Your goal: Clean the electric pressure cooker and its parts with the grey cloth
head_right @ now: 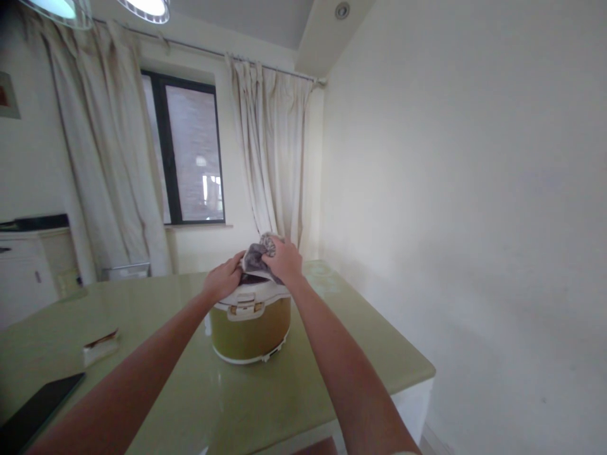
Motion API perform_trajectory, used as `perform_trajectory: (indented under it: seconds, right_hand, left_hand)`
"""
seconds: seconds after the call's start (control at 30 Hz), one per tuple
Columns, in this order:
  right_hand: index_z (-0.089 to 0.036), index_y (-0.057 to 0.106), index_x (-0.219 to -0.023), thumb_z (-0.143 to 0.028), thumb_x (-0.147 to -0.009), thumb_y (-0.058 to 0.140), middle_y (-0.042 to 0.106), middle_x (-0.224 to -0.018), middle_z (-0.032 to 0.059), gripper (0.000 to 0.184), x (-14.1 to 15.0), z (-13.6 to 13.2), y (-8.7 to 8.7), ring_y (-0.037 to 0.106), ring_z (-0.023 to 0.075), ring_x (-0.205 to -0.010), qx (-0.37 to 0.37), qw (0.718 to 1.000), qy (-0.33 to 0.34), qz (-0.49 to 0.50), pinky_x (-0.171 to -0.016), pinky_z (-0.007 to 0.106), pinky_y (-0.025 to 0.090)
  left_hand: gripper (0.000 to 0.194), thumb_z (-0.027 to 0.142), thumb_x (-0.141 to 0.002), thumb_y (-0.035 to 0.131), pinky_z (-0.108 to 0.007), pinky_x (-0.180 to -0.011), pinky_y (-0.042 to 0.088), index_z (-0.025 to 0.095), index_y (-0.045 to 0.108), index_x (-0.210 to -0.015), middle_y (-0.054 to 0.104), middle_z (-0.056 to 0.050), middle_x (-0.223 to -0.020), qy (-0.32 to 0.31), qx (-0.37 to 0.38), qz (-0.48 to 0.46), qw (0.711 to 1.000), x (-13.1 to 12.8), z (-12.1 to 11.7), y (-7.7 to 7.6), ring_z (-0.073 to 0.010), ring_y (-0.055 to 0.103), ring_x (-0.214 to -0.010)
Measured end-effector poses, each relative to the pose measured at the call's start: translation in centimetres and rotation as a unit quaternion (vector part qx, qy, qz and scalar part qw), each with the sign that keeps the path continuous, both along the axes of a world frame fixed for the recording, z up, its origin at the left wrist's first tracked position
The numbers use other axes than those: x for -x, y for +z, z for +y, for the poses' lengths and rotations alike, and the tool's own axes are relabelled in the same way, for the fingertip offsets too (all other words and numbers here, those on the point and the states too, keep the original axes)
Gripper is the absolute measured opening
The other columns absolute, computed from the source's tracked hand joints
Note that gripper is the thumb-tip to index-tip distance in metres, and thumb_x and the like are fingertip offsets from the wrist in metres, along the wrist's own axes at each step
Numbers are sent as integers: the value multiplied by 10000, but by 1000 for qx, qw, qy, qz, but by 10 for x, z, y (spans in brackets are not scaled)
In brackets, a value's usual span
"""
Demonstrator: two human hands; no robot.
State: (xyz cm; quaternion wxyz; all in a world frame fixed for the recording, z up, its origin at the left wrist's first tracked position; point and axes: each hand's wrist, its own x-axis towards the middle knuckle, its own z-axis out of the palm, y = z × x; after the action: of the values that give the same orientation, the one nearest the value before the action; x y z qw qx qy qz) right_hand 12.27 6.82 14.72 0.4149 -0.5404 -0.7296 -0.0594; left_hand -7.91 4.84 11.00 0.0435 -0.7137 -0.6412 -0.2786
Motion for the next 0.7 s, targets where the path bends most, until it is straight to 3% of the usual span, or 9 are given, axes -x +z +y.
perform_trajectory:
  seconds: [0.1,0.2,0.3,0.4,0.47,0.53,0.63,0.7]
  right_hand:
    - [-236,664,-1379,-415,-911,635,725,-1171,88,503,-23,19,-17,689,272,-1071,45,987,-54,141,-911,360,531]
    - [-185,691,-1311,-362,-913,588,737,-1125,95,448,-44,7,-50,684,269,-1058,70,975,-75,198,-930,373,531]
    - [-189,669,-1363,-344,-866,618,684,-1176,108,523,-45,-29,-82,661,271,-1061,20,982,-76,174,-958,387,529]
    - [-247,682,-1371,-354,-824,688,612,-1293,122,557,-25,-63,-94,605,298,-1173,-67,992,-46,92,-1014,399,511]
    - [-282,699,-1353,-396,-831,717,606,-1324,119,534,-5,-71,-83,566,314,-1227,-91,996,-12,12,-1045,411,491]
    - [-301,717,-1320,-471,-852,715,642,-1284,110,497,12,-62,-58,573,316,-1208,-90,993,31,-74,-1054,431,480]
    - [-270,761,-1195,-571,-863,689,712,-1171,111,455,23,-25,-13,619,319,-1161,-52,987,57,-139,-1024,442,491]
    - [-246,773,-1147,-578,-882,669,747,-1150,117,438,17,6,8,656,313,-1140,15,994,29,-109,-979,412,515]
  left_hand:
    - [599,271,-1026,316,-501,-1163,454,352,409,-1612,625,-43,-1538,13,0,4,1000,-3,-2,1,-287,621,-1371]
    - [592,283,-1029,320,-534,-1155,456,367,407,-1608,639,-51,-1518,25,1,7,1000,-7,-4,3,-305,625,-1363]
    - [583,299,-1032,328,-550,-1140,460,364,407,-1606,657,-74,-1489,28,1,9,1000,-9,-5,4,-322,634,-1347]
    - [581,298,-1034,318,-548,-1139,454,352,401,-1607,664,-85,-1475,25,-1,10,1000,-7,-5,3,-325,638,-1338]
    - [585,288,-1036,316,-511,-1135,459,344,389,-1613,674,-82,-1459,18,-3,14,1000,-5,-5,2,-304,648,-1323]
    - [593,287,-1033,337,-470,-1126,468,334,375,-1623,677,-78,-1456,8,-5,22,1000,-2,-5,2,-286,655,-1312]
    - [578,324,-1035,364,-468,-1124,473,337,400,-1611,664,-70,-1481,4,-4,17,1000,0,-6,3,-294,644,-1331]
    - [567,319,-1036,351,-494,-1131,472,339,423,-1598,649,-66,-1505,12,-4,7,1000,-1,-7,4,-305,633,-1349]
